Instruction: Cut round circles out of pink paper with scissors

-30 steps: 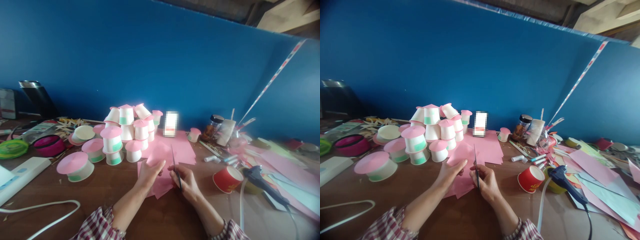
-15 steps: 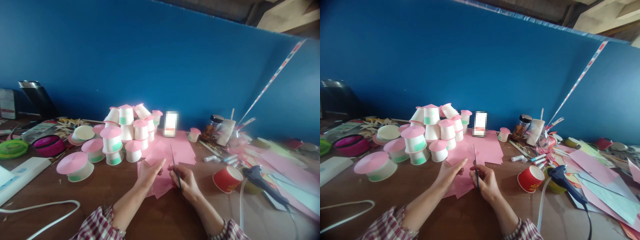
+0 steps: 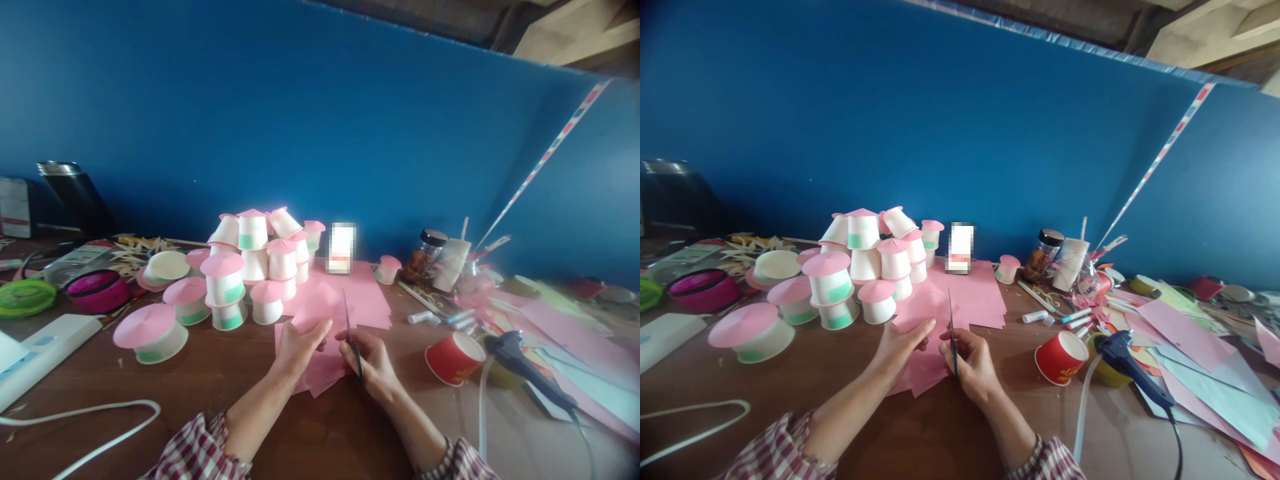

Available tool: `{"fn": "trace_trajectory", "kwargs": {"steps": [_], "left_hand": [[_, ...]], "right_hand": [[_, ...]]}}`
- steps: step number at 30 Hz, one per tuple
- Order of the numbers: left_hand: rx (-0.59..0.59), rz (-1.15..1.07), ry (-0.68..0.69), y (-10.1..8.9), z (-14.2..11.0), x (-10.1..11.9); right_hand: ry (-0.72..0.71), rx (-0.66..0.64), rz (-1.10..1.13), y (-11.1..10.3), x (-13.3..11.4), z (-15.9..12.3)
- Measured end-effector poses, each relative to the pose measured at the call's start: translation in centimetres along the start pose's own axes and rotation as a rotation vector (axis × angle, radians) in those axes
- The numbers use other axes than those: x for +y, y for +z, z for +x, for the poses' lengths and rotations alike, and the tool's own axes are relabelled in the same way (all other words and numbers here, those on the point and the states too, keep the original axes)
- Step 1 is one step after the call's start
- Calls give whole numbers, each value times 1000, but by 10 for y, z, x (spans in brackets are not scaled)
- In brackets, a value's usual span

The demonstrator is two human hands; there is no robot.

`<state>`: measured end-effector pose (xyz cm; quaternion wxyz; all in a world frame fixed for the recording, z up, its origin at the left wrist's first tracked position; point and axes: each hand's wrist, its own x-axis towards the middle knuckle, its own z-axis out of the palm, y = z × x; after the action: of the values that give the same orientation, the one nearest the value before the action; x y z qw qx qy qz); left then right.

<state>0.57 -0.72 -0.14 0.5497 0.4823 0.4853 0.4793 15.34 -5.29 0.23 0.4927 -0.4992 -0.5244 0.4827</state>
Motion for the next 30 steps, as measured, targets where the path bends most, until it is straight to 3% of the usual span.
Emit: {"fn": "trace_trajectory", "kwargs": {"steps": [13,30], "left_hand": [[10,44,25,-1,2,-3],[-25,-113,27,1,3,-3]], "right_hand": [[-19,-13,-17,-2,2,0],[-18,-17,-5,-3,6,1]]}}
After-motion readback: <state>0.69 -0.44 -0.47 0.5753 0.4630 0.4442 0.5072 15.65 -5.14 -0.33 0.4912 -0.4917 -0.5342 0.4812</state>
